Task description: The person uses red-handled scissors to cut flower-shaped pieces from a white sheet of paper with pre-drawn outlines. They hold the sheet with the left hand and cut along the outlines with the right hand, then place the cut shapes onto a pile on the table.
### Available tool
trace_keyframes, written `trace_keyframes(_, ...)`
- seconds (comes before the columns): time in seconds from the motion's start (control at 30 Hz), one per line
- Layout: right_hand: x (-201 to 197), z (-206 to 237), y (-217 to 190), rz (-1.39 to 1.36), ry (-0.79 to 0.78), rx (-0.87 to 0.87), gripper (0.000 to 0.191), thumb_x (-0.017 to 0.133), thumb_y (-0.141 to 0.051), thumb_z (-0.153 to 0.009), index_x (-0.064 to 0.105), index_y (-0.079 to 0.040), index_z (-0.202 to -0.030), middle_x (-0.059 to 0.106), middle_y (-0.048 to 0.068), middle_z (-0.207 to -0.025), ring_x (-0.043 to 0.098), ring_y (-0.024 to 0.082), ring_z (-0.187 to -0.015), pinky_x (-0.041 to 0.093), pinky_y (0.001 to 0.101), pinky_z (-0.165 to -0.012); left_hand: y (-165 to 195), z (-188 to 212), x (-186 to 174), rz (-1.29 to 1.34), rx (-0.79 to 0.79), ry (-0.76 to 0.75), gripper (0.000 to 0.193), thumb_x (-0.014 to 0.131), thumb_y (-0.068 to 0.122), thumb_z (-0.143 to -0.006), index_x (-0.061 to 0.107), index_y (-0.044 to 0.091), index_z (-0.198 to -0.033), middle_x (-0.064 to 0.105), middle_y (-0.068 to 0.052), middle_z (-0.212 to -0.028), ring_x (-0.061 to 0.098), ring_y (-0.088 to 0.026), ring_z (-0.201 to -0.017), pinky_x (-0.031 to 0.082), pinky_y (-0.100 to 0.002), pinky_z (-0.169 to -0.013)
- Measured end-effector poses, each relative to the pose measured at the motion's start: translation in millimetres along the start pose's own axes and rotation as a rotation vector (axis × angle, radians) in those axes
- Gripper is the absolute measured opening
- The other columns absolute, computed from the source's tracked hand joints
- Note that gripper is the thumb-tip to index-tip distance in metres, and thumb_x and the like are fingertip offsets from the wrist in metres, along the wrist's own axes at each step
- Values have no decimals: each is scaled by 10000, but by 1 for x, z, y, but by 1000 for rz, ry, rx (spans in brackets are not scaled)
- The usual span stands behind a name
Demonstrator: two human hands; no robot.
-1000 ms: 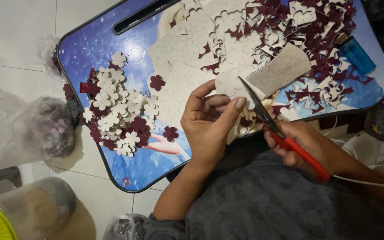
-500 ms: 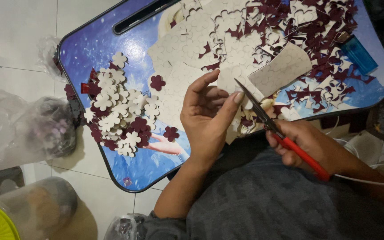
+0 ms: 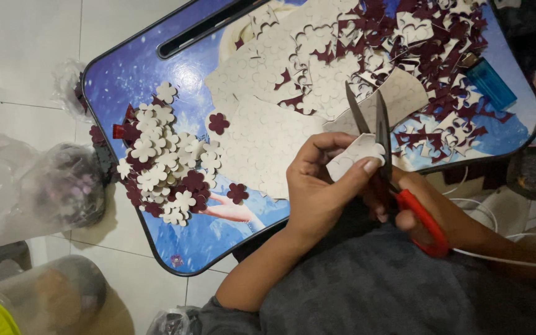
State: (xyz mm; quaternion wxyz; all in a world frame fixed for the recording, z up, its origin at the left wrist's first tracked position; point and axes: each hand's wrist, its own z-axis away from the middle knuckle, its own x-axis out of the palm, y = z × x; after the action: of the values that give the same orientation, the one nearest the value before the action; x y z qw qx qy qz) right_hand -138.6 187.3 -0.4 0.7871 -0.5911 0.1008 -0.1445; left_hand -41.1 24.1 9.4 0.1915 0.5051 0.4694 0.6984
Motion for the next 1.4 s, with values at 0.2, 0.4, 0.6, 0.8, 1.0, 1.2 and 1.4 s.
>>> trace_keyframes(0.2, 2, 0, -2, 56, 57, 3, 1046, 420, -1011, -646, 544, -42, -1022, 513, 8, -780, 508, 114, -682, 449, 274, -601, -1, -1, -1, 7, -39, 5, 341, 758, 40, -981, 588, -40, -1265, 713, -130, -1142, 689, -134, -1034, 572, -262, -926)
trace_keyframes(0.4, 3, -1, 0, 42, 83, -8, 1028, 448, -1001, -647, 536, -50, -1029, 509, -4, -726, 522, 98, -620, 489, 262, -566, -3, -3, -1, -17, -12, -12, 340, 765, 40, -993, 596, -46, -1276, 709, -134, -1125, 689, -136, -1046, 576, -288, -991)
trace_keyframes(0.6, 1, 1, -4, 20, 45, 60, 1050, 463, -991, -642, 531, -32, -1063, 515, 11, -756, 502, 104, -630, 459, 269, -543, 3, -3, 0, -60, 45, 50, 399, 767, 60, -989, 588, -20, -1336, 692, -112, -1101, 670, -137, -1084, 566, -281, -968)
trace_keyframes(0.8, -6, 5, -19, 145, 12, 35, 1161, 359, -1020, -651, 523, -38, -1248, 581, 31, -817, 539, 120, -698, 472, 290, -609, 16, 1, 1, -271, 9, 0, 311, 756, 38, -991, 684, -43, -1282, 746, -122, -1125, 707, -124, -1021, 594, -254, -919)
trace_keyframes(1.0, -5, 3, -21, 151, 7, 13, 1245, 324, -1034, -646, 448, -21, -1357, 574, 44, -838, 534, 126, -698, 491, 293, -617, 23, -1, 2, -395, 123, -46, 323, 771, 36, -987, 678, -29, -1290, 742, -106, -1138, 714, -115, -1051, 594, -254, -991)
trace_keyframes(1.2, -6, 1, -19, 158, 5, 41, 1157, 307, -1035, -627, 536, -28, -1151, 506, 25, -731, 486, 115, -616, 476, 291, -545, 26, 0, -1, -467, 138, -44, 308, 776, 23, -989, 694, -31, -1280, 747, -118, -1161, 720, -128, -1067, 598, -263, -1007)
trace_keyframes(1.4, -8, 0, -18, 139, -15, 50, 1077, 327, -1034, -628, 540, -54, -1023, 501, -8, -645, 527, 102, -535, 521, 280, -487, 24, -4, -6, -311, 76, -20, 388, 758, 30, -971, 622, -42, -1327, 707, -127, -1242, 724, -141, -1108, 633, -260, -958)
